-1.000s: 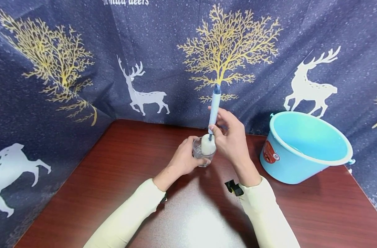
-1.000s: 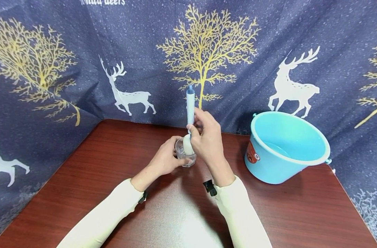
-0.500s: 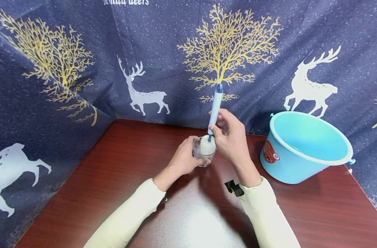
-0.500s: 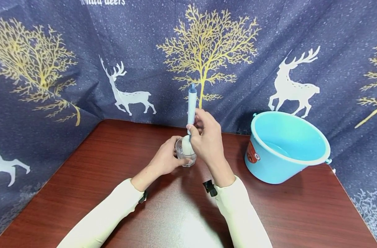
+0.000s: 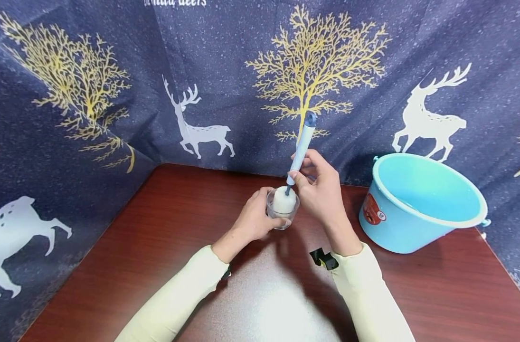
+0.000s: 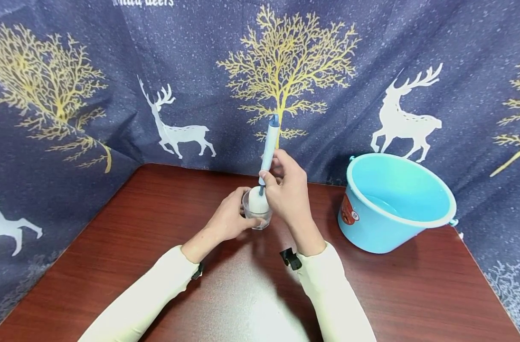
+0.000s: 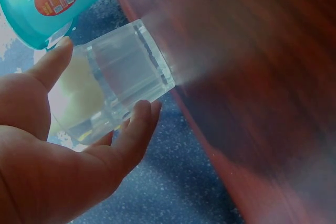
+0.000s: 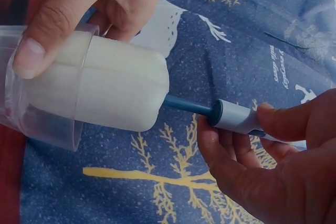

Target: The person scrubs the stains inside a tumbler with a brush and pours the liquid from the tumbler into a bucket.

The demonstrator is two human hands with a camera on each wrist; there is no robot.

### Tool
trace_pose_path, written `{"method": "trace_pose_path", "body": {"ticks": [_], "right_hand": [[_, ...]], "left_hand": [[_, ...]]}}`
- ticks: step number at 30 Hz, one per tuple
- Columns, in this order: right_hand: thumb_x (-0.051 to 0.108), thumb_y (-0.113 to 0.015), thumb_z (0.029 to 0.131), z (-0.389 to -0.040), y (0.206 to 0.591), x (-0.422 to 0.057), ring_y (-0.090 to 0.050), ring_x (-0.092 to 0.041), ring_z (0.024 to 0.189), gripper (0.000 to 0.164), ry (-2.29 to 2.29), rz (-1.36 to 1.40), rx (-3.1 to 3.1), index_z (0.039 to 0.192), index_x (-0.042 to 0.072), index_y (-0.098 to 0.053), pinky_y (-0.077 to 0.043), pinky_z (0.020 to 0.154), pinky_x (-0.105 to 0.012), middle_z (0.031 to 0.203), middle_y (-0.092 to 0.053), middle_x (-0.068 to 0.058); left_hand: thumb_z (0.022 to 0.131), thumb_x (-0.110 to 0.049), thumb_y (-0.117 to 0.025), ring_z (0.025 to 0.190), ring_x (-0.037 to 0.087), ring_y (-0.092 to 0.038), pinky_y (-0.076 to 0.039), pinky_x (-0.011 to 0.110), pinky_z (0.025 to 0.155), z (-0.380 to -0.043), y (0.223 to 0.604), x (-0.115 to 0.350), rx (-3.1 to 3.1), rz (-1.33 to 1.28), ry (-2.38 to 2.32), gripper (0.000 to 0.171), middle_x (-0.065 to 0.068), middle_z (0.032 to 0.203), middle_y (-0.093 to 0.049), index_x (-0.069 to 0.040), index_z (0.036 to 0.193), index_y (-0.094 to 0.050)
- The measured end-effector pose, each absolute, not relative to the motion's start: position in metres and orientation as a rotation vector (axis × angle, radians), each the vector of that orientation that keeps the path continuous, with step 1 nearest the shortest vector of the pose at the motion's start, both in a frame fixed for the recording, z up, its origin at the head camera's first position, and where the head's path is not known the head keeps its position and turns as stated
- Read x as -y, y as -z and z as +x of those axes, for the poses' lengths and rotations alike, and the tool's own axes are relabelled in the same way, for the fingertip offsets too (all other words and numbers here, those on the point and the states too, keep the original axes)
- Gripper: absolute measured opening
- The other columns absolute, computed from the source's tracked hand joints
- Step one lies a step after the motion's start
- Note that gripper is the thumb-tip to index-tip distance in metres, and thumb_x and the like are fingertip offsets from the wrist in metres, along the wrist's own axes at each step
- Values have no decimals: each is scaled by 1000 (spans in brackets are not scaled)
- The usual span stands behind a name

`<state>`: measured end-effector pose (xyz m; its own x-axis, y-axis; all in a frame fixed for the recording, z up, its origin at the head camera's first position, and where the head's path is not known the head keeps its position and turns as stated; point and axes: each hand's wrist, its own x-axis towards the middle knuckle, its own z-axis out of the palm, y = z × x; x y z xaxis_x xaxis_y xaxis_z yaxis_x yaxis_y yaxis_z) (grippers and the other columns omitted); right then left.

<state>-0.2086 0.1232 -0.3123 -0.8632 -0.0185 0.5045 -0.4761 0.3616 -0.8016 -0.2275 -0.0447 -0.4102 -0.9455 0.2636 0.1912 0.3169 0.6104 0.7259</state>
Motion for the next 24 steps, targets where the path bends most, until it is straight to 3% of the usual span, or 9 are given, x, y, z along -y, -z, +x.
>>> {"method": "trace_pose_path", "body": {"ticks": [6, 16, 24], "right_hand": [[-7, -70, 96, -210, 313, -125, -73, -27, 101, 30, -1543, 448, 2221, 124, 5, -68, -60, 95, -39, 105, -70, -16], [-8, -70, 96, -212, 315, -126, -76, -34, 107, 30, -1570, 475, 2211, 124, 4, -68, -59, 96, -41, 105, -70, -17], [-8, -70, 97, -213, 316, -127, -75, -29, 110, 30, -1618, 471, 2192, 125, 4, -67, -59, 97, -36, 106, -71, -17]], "left_hand": [[78, -32, -98, 129, 32, -58, -48, 44, 110, -227, 409, 44, 2764, -482, 1279, 90, 15, 139, -61, -3, 147, -48], [78, -32, -98, 127, 31, -59, -48, 44, 109, -227, 410, 44, 2765, -480, 1265, 90, 14, 137, -62, -3, 146, -49], [77, -32, -98, 124, 30, -59, -49, 43, 107, -228, 410, 44, 2762, -476, 1279, 90, 13, 134, -62, -3, 147, -49]]}}
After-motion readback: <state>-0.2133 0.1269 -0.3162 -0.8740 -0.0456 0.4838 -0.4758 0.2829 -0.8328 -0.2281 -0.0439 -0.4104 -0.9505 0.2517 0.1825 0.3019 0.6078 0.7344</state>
